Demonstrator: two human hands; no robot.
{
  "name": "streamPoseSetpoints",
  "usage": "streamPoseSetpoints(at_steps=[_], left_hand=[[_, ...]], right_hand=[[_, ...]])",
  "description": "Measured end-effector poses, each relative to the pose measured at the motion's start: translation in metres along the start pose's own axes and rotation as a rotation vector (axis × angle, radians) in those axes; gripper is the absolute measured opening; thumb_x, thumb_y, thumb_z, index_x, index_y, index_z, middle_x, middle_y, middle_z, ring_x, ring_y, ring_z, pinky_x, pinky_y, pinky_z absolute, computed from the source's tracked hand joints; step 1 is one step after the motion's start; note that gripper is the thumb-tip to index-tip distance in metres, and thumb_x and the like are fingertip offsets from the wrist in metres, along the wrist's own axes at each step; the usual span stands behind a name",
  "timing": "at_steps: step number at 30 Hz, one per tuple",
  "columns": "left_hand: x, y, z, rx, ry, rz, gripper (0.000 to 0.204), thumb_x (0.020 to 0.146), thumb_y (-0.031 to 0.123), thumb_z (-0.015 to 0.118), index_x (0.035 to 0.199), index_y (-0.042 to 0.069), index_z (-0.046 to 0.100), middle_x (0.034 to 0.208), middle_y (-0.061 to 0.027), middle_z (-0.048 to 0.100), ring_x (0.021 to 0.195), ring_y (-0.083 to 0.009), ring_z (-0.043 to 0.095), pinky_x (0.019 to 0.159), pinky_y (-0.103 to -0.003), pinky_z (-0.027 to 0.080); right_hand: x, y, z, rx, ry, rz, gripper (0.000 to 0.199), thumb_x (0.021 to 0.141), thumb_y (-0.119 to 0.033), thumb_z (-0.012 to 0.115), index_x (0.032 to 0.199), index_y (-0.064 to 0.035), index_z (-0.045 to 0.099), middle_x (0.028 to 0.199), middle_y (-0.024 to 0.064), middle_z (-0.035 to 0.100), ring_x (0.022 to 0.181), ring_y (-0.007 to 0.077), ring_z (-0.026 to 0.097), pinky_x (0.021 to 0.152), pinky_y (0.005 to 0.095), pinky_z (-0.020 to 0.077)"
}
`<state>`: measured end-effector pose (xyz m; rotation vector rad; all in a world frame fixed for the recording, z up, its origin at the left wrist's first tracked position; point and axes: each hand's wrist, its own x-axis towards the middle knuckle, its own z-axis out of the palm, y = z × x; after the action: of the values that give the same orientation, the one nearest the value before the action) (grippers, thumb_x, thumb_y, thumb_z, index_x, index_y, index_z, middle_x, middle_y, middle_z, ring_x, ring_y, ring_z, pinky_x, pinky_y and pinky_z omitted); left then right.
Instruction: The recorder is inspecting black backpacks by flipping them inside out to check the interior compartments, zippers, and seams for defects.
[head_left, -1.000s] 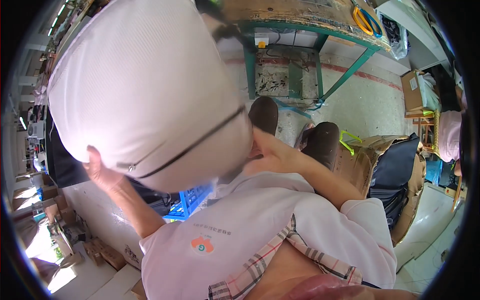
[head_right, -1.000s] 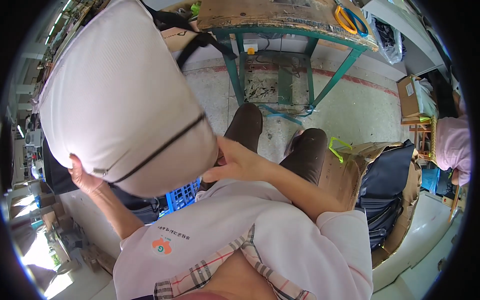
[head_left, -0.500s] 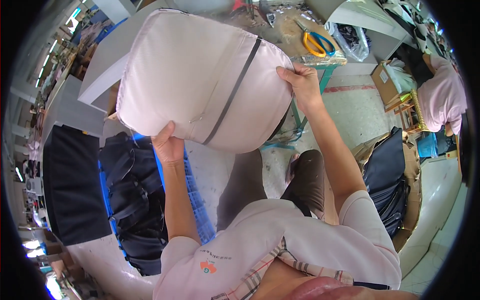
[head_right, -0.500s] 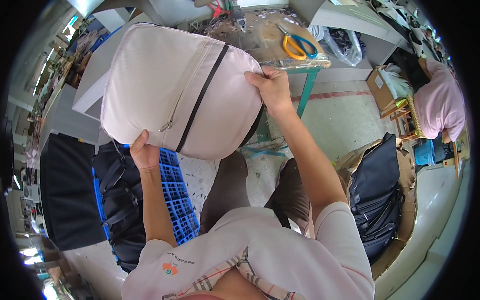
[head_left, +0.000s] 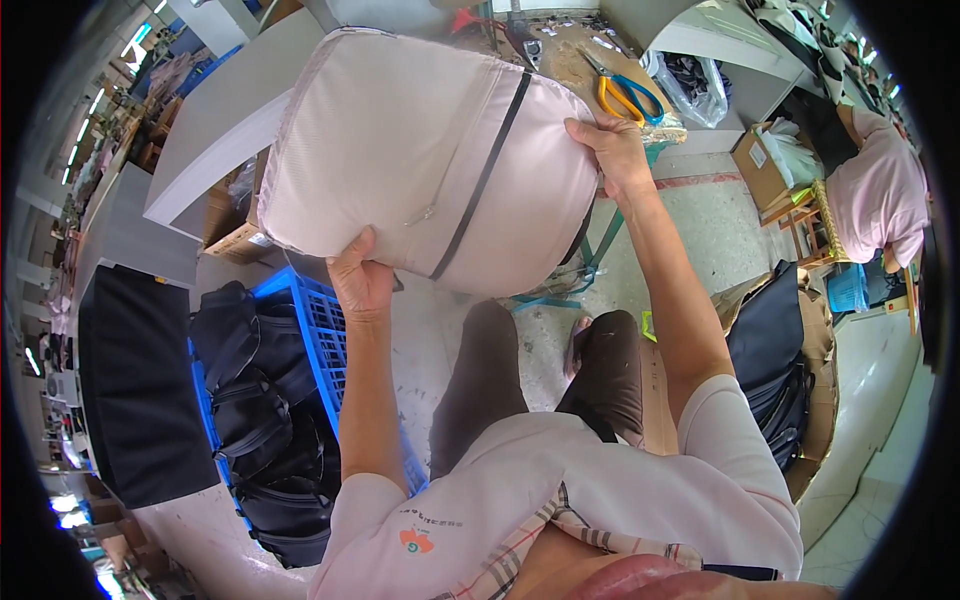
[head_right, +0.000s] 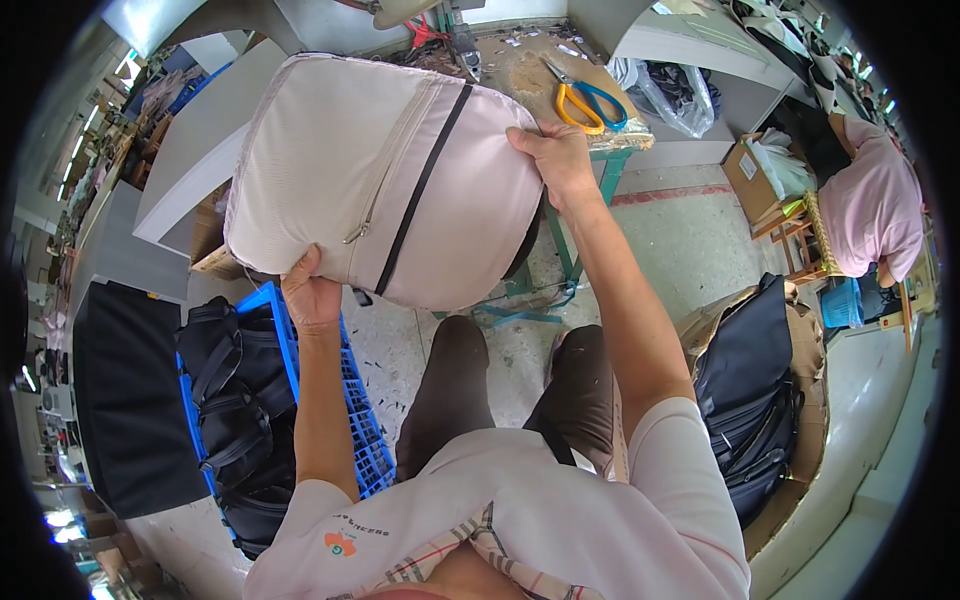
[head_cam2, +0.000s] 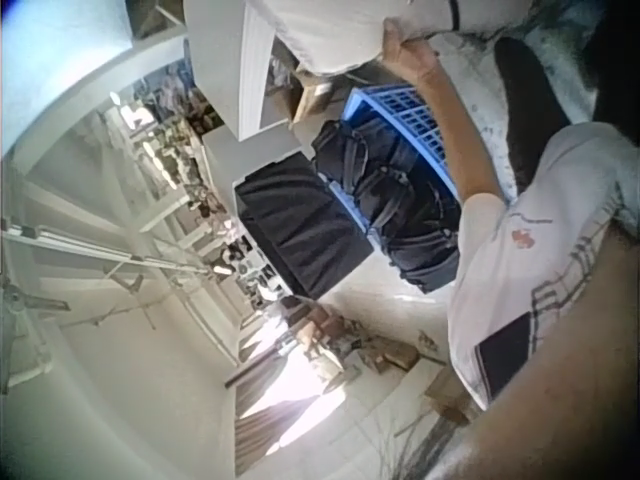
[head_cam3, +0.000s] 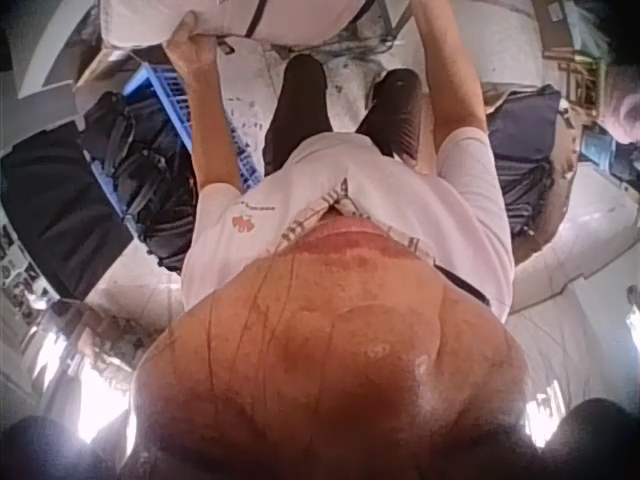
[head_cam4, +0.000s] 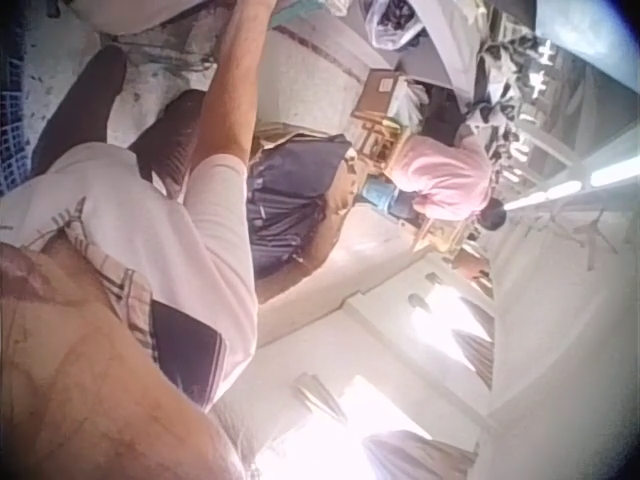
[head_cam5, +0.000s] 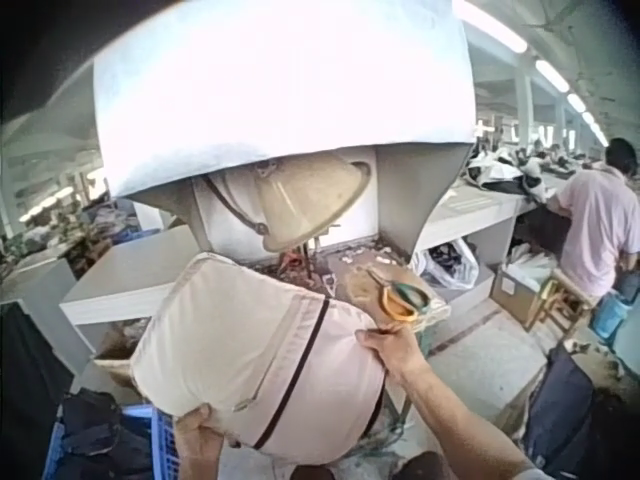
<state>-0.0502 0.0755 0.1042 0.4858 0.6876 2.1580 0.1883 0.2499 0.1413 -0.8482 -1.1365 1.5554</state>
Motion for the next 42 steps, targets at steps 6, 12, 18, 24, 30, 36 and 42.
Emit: streamPoseSetpoints(at_steps=[6, 12, 18, 24, 30, 36, 42], left_hand=[[-0.001, -0.008, 0.000, -0.009, 0.035, -0.032, 0.050, 0.064, -0.010, 0.058, 0.111, 0.005, 0.047, 0.107, -0.0069, 0.051, 0.100, -0.0225, 0.048, 0.091, -0.036, 0.038], [-0.011, -0.017, -0.001, -0.003, 0.024, -0.051, 0.050, 0.064, -0.010, 0.056, 0.111, 0.004, 0.047, 0.107, -0.0069, 0.051, 0.099, -0.0224, 0.049, 0.089, -0.035, 0.040], [-0.015, -0.026, -0.001, -0.006, 0.013, -0.076, 0.054, 0.062, -0.012, 0.054, 0.113, 0.006, 0.045, 0.109, -0.0070, 0.050, 0.101, -0.0224, 0.048, 0.089, -0.035, 0.040], [-0.017, -0.032, 0.001, 0.002, 0.023, -0.092, 0.057, 0.061, -0.012, 0.055, 0.114, 0.006, 0.044, 0.110, -0.0066, 0.049, 0.103, -0.0224, 0.047, 0.089, -0.035, 0.039], [-0.024, -0.037, 0.005, 0.000, 0.042, -0.097, 0.057, 0.060, -0.011, 0.057, 0.113, 0.006, 0.044, 0.107, -0.0069, 0.050, 0.101, -0.0219, 0.048, 0.088, -0.035, 0.040], [-0.045, -0.029, -0.010, -0.015, 0.076, -0.133, 0.049, 0.065, -0.001, 0.060, 0.111, 0.005, 0.045, 0.105, -0.0062, 0.052, 0.096, -0.0208, 0.051, 0.086, -0.037, 0.041], [-0.112, 0.012, -0.045, 0.042, 0.468, -0.628, 0.056, 0.074, 0.039, 0.059, 0.116, 0.007, 0.040, 0.113, -0.0147, 0.046, 0.109, -0.0286, 0.040, 0.082, -0.053, 0.037]], right_hand=[[0.001, -0.003, -0.008, -0.033, -0.033, -0.013, 0.017, 0.072, 0.000, 0.060, 0.088, 0.0078, 0.059, 0.075, 0.0098, 0.061, 0.059, 0.0125, 0.056, 0.054, 0.0235, 0.0477], [-0.018, -0.007, -0.014, -0.056, -0.030, -0.097, 0.022, 0.073, -0.002, 0.059, 0.095, 0.0010, 0.059, 0.081, 0.0040, 0.061, 0.066, 0.0093, 0.055, 0.061, 0.0219, 0.0451], [-0.017, 0.002, -0.037, -0.104, 0.006, -0.107, 0.019, 0.072, -0.002, 0.060, 0.091, 0.0019, 0.061, 0.079, 0.0048, 0.061, 0.065, 0.0090, 0.055, 0.060, 0.0216, 0.0446], [-0.023, -0.002, -0.042, -0.154, 0.020, -0.047, 0.017, 0.073, -0.006, 0.062, 0.088, 0.0025, 0.061, 0.077, 0.0055, 0.061, 0.064, 0.0085, 0.054, 0.060, 0.0210, 0.0434], [-0.028, -0.004, -0.050, -0.209, 0.038, -0.061, 0.017, 0.073, -0.006, 0.062, 0.087, 0.0028, 0.060, 0.080, 0.0063, 0.061, 0.066, 0.0092, 0.055, 0.062, 0.0208, 0.0429], [-0.056, -0.012, -0.037, -0.408, 0.035, -0.253, 0.012, 0.072, -0.005, 0.060, 0.079, 0.0046, 0.060, 0.075, -0.0002, 0.058, 0.064, 0.0065, 0.048, 0.059, 0.0209, 0.0380], [-0.128, -0.015, 0.056, -0.980, -0.535, -0.919, 0.013, 0.068, -0.004, 0.059, 0.077, 0.0031, 0.055, 0.072, 0.0082, 0.051, 0.059, 0.0189, 0.046, 0.052, 0.0266, 0.0377]])
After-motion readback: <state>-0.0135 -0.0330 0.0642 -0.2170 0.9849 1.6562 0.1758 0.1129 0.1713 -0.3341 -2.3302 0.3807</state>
